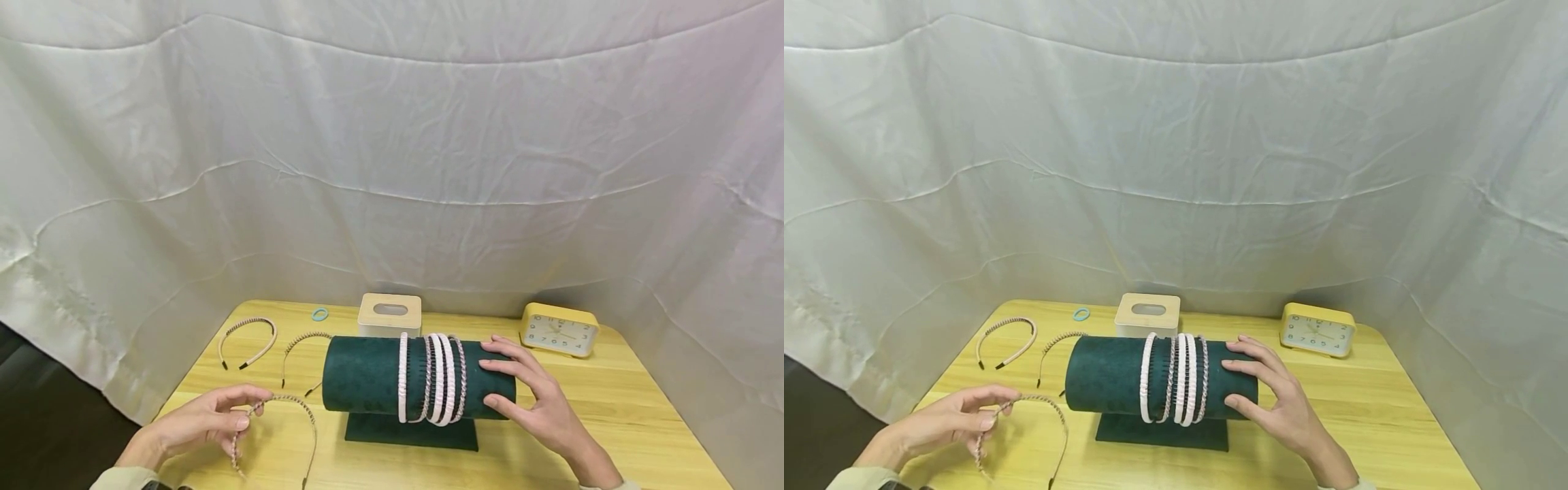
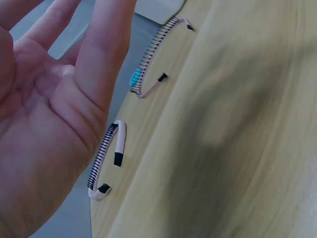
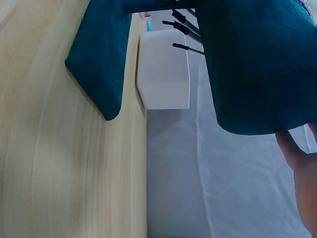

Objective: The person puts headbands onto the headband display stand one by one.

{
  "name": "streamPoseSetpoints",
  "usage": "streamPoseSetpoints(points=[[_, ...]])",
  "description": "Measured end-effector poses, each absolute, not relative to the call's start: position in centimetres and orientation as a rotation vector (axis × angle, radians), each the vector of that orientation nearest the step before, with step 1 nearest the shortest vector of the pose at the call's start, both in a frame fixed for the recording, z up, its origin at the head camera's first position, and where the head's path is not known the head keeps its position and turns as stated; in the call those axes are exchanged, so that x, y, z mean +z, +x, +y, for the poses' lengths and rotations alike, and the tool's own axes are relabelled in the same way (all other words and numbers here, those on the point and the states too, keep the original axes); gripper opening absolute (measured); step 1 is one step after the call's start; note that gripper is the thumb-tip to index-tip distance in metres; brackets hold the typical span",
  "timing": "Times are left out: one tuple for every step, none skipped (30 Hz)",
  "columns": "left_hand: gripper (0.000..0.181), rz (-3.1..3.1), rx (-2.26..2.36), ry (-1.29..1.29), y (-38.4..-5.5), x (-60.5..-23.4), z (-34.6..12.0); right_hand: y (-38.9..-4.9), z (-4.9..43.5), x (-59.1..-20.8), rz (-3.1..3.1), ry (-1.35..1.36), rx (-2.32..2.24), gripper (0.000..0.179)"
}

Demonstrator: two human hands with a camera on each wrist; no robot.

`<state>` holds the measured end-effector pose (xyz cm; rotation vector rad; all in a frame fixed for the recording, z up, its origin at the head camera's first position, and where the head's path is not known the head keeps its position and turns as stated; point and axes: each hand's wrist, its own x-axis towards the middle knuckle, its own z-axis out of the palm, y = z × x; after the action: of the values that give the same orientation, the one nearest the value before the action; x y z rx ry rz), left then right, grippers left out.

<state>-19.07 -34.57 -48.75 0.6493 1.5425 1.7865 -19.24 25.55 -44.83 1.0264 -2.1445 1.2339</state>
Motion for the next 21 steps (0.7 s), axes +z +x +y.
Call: streamPoseSetpoints(points=[[0.047, 1.539, 1.787, 0.660, -19.0, -48.7, -34.5, -19.3, 25.6, -44.8, -2.142, 1.028, 1.233, 0.067], [0.047, 1.541, 1.790, 0.672, -19.0, -48.6, -34.5, -19.3, 25.6, -44.8, -2.142, 1.028, 1.233, 0.067], [0.046, 1.546, 1.792, 0.685, -18.9, -48.5, -34.5, -19.3, 25.6, -44.8, -2.138, 1.031, 1.232, 0.068], [0.045, 1.564, 1.792, 0.687, -18.9, -48.3, -34.4, -19.3, 25.6, -44.8, -2.134, 1.033, 1.232, 0.068], [0.045, 1.579, 1.791, 0.701, -18.8, -48.2, -34.3, -19.3, 25.6, -44.8, -2.132, 1.035, 1.232, 0.068], [0.044, 1.606, 1.787, 0.703, -18.8, -48.0, -34.3, -19.4, 25.6, -44.9, -2.128, 1.037, 1.231, 0.068], [0.043, 1.636, 1.782, 0.701, -18.8, -47.8, -34.2, -19.4, 25.6, -44.9, -2.126, 1.038, 1.231, 0.068], [0.042, 1.667, 1.777, 0.706, -18.7, -47.6, -34.1, -19.4, 25.6, -44.9, -2.126, 1.038, 1.231, 0.068], [0.042, 1.698, 1.772, 0.712, -18.7, -47.3, -34.0, -19.4, 25.6, -44.9, -2.124, 1.039, 1.230, 0.068], [0.042, 1.724, 1.769, 0.726, -18.7, -47.1, -33.9, -19.4, 25.6, -44.9, -2.123, 1.040, 1.230, 0.068], [0.042, 1.741, 1.771, 0.745, -18.7, -46.8, -33.8, -19.4, 25.6, -45.0, -2.122, 1.041, 1.228, 0.069], [0.042, 1.764, 1.771, 0.747, -18.7, -46.6, -33.7, -19.4, 25.6, -45.0, -2.121, 1.042, 1.227, 0.069], [0.043, 1.774, 1.777, 0.758, -18.7, -46.3, -33.6, -19.5, 25.6, -45.0, -2.122, 1.041, 1.227, 0.069], [0.043, 1.787, 1.781, 0.769, -18.6, -46.0, -33.5, -19.5, 25.6, -45.0, -2.122, 1.041, 1.226, 0.069], [0.044, 1.792, 1.787, 0.780, -18.6, -45.8, -33.4, -19.5, 25.7, -45.0, -2.121, 1.042, 1.226, 0.069], [0.045, 1.790, 1.792, 0.788, -18.6, -45.5, -33.3, -19.4, 25.6, -44.9, -2.122, 1.041, 1.225, 0.069], [0.045, 1.795, 1.793, 0.787, -18.6, -45.2, -33.3, -19.4, 25.6, -44.9, -2.124, 1.040, 1.226, 0.069], [0.045, 1.803, 1.794, 0.775, -18.6, -45.0, -33.2, -19.4, 25.6, -44.9, -2.132, 1.034, 1.225, 0.068], [0.045, 1.805, 1.798, 0.774, -18.6, -44.8, -33.2, -19.3, 25.6, -44.9, -2.142, 1.026, 1.224, 0.068], [0.044, 1.818, 1.801, 0.772, -18.5, -44.6, -33.1, -19.3, 25.6, -44.8, -2.151, 1.020, 1.223, 0.067], [0.044, 1.827, 1.804, 0.770, -18.5, -44.4, -33.1, -19.2, 25.6, -44.8, -2.161, 1.012, 1.222, 0.067]])
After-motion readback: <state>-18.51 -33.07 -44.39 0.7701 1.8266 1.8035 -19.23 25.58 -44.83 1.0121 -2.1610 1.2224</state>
